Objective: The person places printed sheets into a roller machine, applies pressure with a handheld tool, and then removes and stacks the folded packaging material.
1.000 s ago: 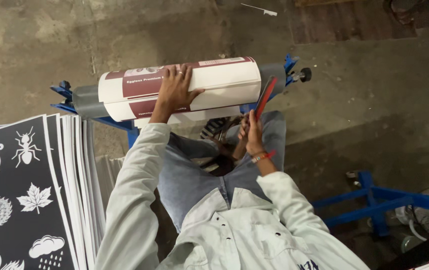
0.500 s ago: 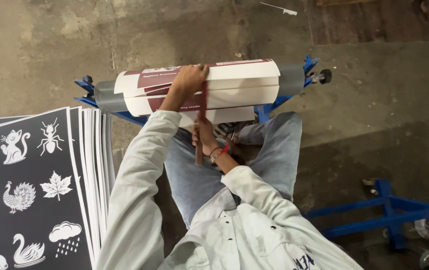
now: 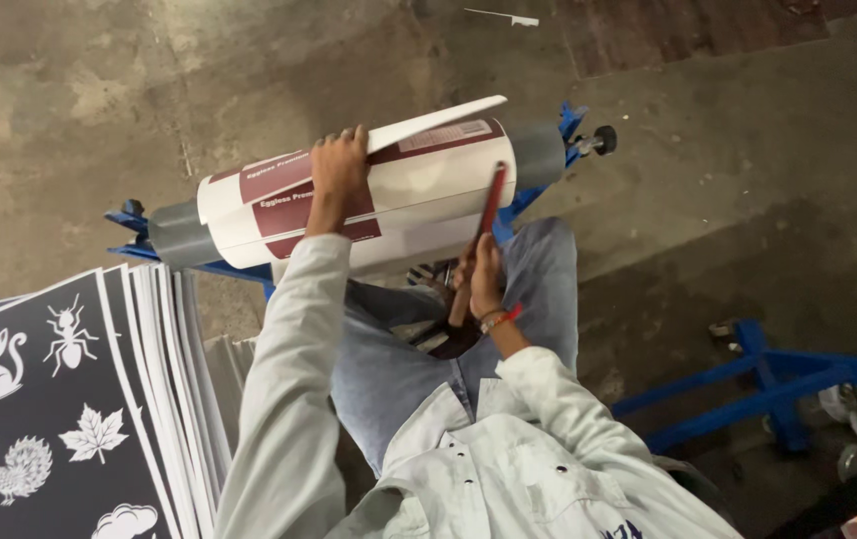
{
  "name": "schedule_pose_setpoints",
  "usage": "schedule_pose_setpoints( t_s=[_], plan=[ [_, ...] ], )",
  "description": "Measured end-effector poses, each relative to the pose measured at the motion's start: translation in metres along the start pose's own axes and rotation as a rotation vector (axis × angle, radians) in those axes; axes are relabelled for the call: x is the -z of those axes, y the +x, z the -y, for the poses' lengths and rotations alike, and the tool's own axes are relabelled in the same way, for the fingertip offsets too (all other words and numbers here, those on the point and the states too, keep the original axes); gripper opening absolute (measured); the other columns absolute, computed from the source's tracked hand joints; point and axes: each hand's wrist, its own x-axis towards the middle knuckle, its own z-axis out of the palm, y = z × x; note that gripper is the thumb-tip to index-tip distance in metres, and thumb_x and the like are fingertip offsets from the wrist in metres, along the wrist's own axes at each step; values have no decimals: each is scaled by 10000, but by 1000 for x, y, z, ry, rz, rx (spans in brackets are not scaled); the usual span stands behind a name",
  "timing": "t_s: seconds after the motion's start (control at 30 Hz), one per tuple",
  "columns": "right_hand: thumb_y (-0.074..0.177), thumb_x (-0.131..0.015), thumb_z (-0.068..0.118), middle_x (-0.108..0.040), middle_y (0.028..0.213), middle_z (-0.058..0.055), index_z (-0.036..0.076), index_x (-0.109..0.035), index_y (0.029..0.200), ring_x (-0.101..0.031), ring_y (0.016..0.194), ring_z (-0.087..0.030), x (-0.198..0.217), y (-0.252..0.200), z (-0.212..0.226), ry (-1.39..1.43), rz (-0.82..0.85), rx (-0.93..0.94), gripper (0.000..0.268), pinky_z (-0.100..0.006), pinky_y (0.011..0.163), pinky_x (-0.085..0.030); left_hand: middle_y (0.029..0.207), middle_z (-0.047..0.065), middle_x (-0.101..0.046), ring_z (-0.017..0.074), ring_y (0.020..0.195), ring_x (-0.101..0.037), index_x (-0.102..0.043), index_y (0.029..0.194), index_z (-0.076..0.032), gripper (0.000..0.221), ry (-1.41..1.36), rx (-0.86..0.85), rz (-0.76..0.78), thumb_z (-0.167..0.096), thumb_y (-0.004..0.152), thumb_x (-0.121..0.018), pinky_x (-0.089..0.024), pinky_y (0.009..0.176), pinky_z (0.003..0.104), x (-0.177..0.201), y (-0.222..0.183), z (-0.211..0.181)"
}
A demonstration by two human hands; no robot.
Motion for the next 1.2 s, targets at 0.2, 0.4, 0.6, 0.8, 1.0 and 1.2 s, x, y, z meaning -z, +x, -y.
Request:
schedule_pose_setpoints(
  t_s=[0.2, 0.4, 0.6, 0.8, 1.0, 1.2],
  plan=[
    [1059, -501, 463, -537, 714, -21, 171, -482, 960, -495, 503, -175, 3, 69, -6, 221, -89, 205, 309, -338, 463, -454, 1424, 157, -617, 409, 1278, -559, -578, 1430, -69, 545, 305, -182, -267, -188, 898, -595, -404, 1095, 563, -55, -50, -7],
    [1069, -496, 466, -532, 718, 8, 200, -506, 988, -454, 474, -131, 1, 88, -68, 149, -191, 172, 278, -306, 373, -354, 1428, 162, -602, 408, 1279, -553, -561, 1435, -47, 543, 199, -132, -172, -192, 912, -572, -404, 1101, 571, -56, -38, 0],
    [1088, -496, 454, -578, 779, 24, 160, -523, 1154, -489, 521, -98, -105, 13, -152, -139, 235, -261, 302, -267, 428, -387, 1373, 175, -608, 430, 1186, -592, -566, 1383, -98, 471, 248, -140, -50, -193, 921, -559, -447, 967, 574, -45, -33, -13],
    [1089, -566, 388, -487, 713, 8, 112, -494, 1143, -428, 502, -88, -115, -19, -88, -41, 704, -451, 291, -268, 420, -356, 1336, 178, -639, 400, 1134, -658, -589, 1387, -58, 373, 84, -137, 154, -99, 1018, -547, -569, 863, 508, -4, -35, -15],
    [1060, -495, 434, -424, 636, 27, 196, -512, 950, -361, 387, -86, -27, -17, 14, 172, 436, -316, 263, -259, 335, -334, 1266, 248, -618, 470, 1078, -626, -550, 1328, 45, 820, 151, -208, 103, -636, 885, -660, -544, 851, 531, 11, -43, -19],
    [1084, -509, 428, -463, 664, 5, 151, -512, 969, -391, 429, -91, 2, 6, 24, 18, 407, -348, 301, -261, 383, -355, 1353, 181, -626, 398, 1196, -609, -530, 1401, -60, 614, 363, -159, -168, -272, 842, -670, -452, 1008, 537, -30, -37, -16]
  ],
)
